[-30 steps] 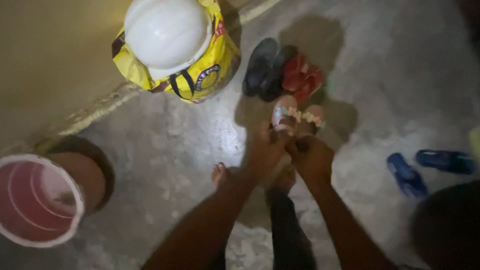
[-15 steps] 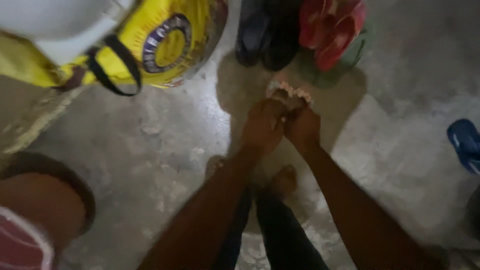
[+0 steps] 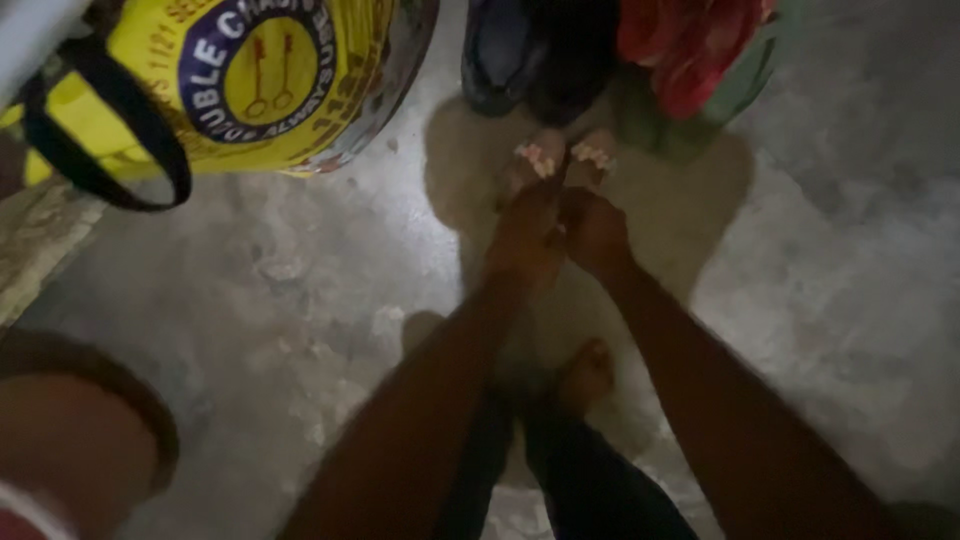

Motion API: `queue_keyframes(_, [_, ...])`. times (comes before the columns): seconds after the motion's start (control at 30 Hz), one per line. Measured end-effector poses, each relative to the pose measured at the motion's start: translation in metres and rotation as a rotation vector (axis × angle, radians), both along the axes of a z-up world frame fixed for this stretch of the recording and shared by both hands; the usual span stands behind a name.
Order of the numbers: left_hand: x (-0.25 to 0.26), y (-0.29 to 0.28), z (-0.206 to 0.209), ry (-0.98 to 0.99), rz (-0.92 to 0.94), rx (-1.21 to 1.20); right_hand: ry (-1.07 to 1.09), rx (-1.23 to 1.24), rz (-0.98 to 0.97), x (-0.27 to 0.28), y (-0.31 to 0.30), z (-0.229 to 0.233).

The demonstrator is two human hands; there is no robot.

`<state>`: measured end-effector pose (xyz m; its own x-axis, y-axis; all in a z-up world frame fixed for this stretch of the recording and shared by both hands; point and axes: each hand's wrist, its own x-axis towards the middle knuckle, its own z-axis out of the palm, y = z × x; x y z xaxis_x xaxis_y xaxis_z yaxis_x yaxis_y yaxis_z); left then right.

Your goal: The person removes a white hard hat and several pairs of footwear from a metal shoe rack, placing them on the floor. The person then picks up a broom from the rack and places it on the floor. Finally, the person adjusts the newspapers lining the shelves.

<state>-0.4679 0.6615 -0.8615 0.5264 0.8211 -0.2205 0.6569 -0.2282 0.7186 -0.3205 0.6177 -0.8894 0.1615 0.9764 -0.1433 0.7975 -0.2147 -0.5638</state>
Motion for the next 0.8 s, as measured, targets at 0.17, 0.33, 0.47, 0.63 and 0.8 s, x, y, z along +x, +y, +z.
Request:
queue_keyframes(0.17, [0.014, 0.006, 0.051, -0.090, -0.002, 0.108, 0.209, 0.140, -0.070, 0.008, -0.016, 0.071])
queue_keyframes(0.33, [0.016, 0.003, 0.191, -0.209, -0.002, 0.194, 0.311, 0.178, -0.242, 0.024, -0.045, 0.190])
queue_keyframes(0.47, [0.025, -0.013, 0.353, -0.230, -0.007, -0.099, 0.245, 0.167, -0.354, 0.045, -0.082, 0.328])
queue_keyframes(0.63, [0.059, -0.036, 0.519, -0.320, -0.056, -0.001, 0.178, 0.229, -0.460, 0.057, -0.125, 0.522])
queue_keyframes(0.8, [0.079, -0.059, 0.678, -0.468, -0.227, 0.241, 0.168, 0.262, -0.526, 0.054, -0.164, 0.718])
